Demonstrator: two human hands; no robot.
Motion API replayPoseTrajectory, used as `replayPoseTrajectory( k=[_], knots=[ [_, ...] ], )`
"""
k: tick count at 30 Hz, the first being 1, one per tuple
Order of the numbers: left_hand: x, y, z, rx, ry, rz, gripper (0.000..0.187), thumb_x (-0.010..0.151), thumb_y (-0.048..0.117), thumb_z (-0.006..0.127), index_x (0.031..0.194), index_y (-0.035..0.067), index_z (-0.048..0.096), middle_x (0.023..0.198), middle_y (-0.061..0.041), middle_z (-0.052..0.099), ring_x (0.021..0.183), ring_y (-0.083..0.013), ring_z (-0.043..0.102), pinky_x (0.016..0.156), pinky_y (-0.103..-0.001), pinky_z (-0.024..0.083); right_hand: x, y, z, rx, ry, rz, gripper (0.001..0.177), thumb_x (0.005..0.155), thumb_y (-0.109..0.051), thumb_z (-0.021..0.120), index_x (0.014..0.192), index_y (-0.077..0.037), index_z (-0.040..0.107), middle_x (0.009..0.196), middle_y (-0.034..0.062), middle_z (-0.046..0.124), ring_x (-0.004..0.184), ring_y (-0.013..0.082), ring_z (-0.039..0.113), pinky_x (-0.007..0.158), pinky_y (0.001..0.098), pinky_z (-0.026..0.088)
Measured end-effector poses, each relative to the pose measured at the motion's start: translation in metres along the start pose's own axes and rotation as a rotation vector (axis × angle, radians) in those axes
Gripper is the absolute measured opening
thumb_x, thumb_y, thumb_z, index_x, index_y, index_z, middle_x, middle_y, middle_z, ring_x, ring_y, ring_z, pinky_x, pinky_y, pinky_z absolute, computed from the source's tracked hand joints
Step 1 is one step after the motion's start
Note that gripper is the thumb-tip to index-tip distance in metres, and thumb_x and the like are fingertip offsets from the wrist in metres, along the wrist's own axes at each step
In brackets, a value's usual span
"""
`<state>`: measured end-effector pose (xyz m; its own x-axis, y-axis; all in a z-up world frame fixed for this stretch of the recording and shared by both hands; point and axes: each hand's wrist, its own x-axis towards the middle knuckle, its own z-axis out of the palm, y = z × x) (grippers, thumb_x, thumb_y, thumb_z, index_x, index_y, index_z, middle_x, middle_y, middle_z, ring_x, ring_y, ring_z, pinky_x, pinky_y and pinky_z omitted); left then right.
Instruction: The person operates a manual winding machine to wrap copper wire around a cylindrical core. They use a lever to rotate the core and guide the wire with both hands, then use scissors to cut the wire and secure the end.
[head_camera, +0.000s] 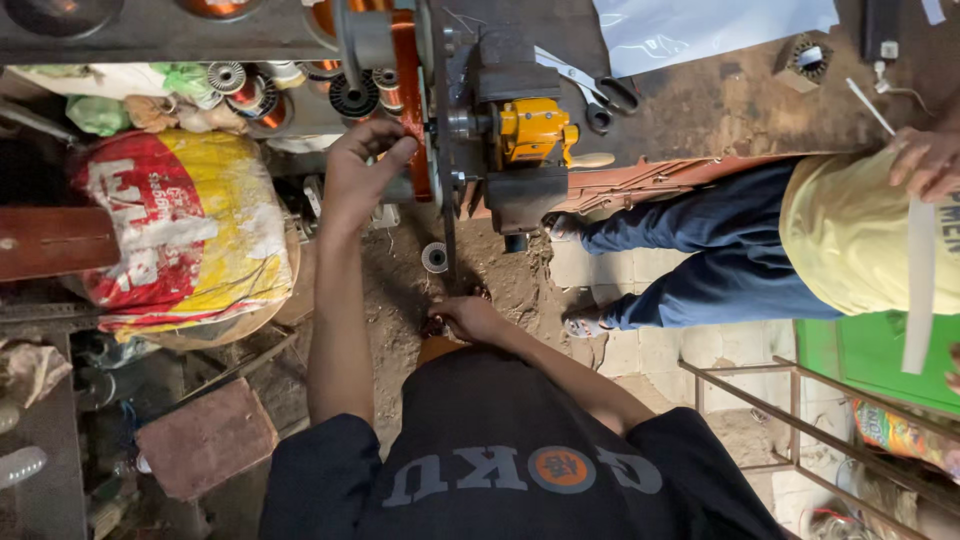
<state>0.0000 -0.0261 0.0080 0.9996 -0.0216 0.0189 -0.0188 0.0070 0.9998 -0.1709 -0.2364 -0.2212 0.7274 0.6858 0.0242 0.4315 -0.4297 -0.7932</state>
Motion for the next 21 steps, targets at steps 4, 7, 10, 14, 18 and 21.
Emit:
replayPoseTrajectory(
  k=[4, 7, 10, 14, 18, 21],
  knots=[
    [-0.002, 0.005, 0.003, -0.006, -0.022, 0.05, 0.016, 0.096, 0.009, 0.078, 0.11, 0.003, 0.073, 0.096, 0.0, 0.072, 0.086, -0.0065, 0.064, 0.077, -0.023, 0.053, 0.006, 0.01, 0.005, 0.003, -0.068, 0.027, 0.025, 0.096, -0.019, 0.064, 0.119, -0.014, 0.073, 0.114, 0.0118, 0.075, 0.093, 0.0343, 0.073, 0.081, 0.0429, 0.059],
    [-0.003, 0.013, 0.003, 0.084, -0.056, 0.067, 0.015, 0.098, 0.011, 0.076, 0.11, 0.003, 0.073, 0.096, -0.002, 0.073, 0.087, -0.0075, 0.066, 0.079, -0.024, 0.055, 0.011, 0.016, 0.006, -0.042, -0.019, -0.084, 0.027, 0.092, -0.017, 0.065, 0.117, -0.015, 0.074, 0.12, 0.0154, 0.073, 0.096, 0.0357, 0.072, 0.081, 0.0427, 0.058],
    [-0.004, 0.015, 0.002, 0.126, -0.103, 0.136, 0.016, 0.1, 0.015, 0.073, 0.114, 0.006, 0.071, 0.103, -0.004, 0.076, 0.096, -0.0111, 0.072, 0.086, -0.026, 0.059, 0.016, 0.023, 0.001, 0.002, -0.073, -0.137, 0.029, 0.091, -0.017, 0.068, 0.119, -0.015, 0.072, 0.113, 0.0127, 0.075, 0.098, 0.0341, 0.072, 0.086, 0.0428, 0.058],
    [-0.001, 0.009, 0.02, 0.414, 0.01, 0.299, 0.024, 0.101, 0.026, 0.07, 0.117, 0.009, 0.077, 0.108, -0.007, 0.079, 0.097, -0.0187, 0.076, 0.088, -0.036, 0.059, 0.029, 0.031, -0.008, -0.088, -0.126, -0.119, 0.041, 0.079, -0.011, 0.07, 0.12, -0.016, 0.071, 0.11, 0.0139, 0.074, 0.097, 0.0347, 0.072, 0.083, 0.0433, 0.056],
    [-0.002, 0.0, 0.041, 0.508, 0.129, 0.264, 0.032, 0.099, 0.035, 0.068, 0.12, 0.012, 0.077, 0.108, -0.006, 0.079, 0.095, -0.02, 0.074, 0.088, -0.037, 0.058, 0.034, 0.036, -0.009, -0.032, -0.06, -0.257, 0.042, 0.081, -0.006, 0.063, 0.122, -0.015, 0.068, 0.115, 0.0151, 0.073, 0.1, 0.036, 0.07, 0.085, 0.0433, 0.057],
    [-0.008, 0.003, 0.044, 0.507, 0.189, 0.331, 0.038, 0.098, 0.037, 0.071, 0.124, 0.01, 0.074, 0.112, -0.01, 0.076, 0.1, -0.0218, 0.071, 0.091, -0.038, 0.056, 0.038, 0.036, -0.005, 0.031, -0.102, -0.279, 0.042, 0.081, -0.009, 0.063, 0.123, -0.016, 0.067, 0.11, 0.0159, 0.073, 0.096, 0.0362, 0.071, 0.083, 0.0444, 0.058]
  ],
)
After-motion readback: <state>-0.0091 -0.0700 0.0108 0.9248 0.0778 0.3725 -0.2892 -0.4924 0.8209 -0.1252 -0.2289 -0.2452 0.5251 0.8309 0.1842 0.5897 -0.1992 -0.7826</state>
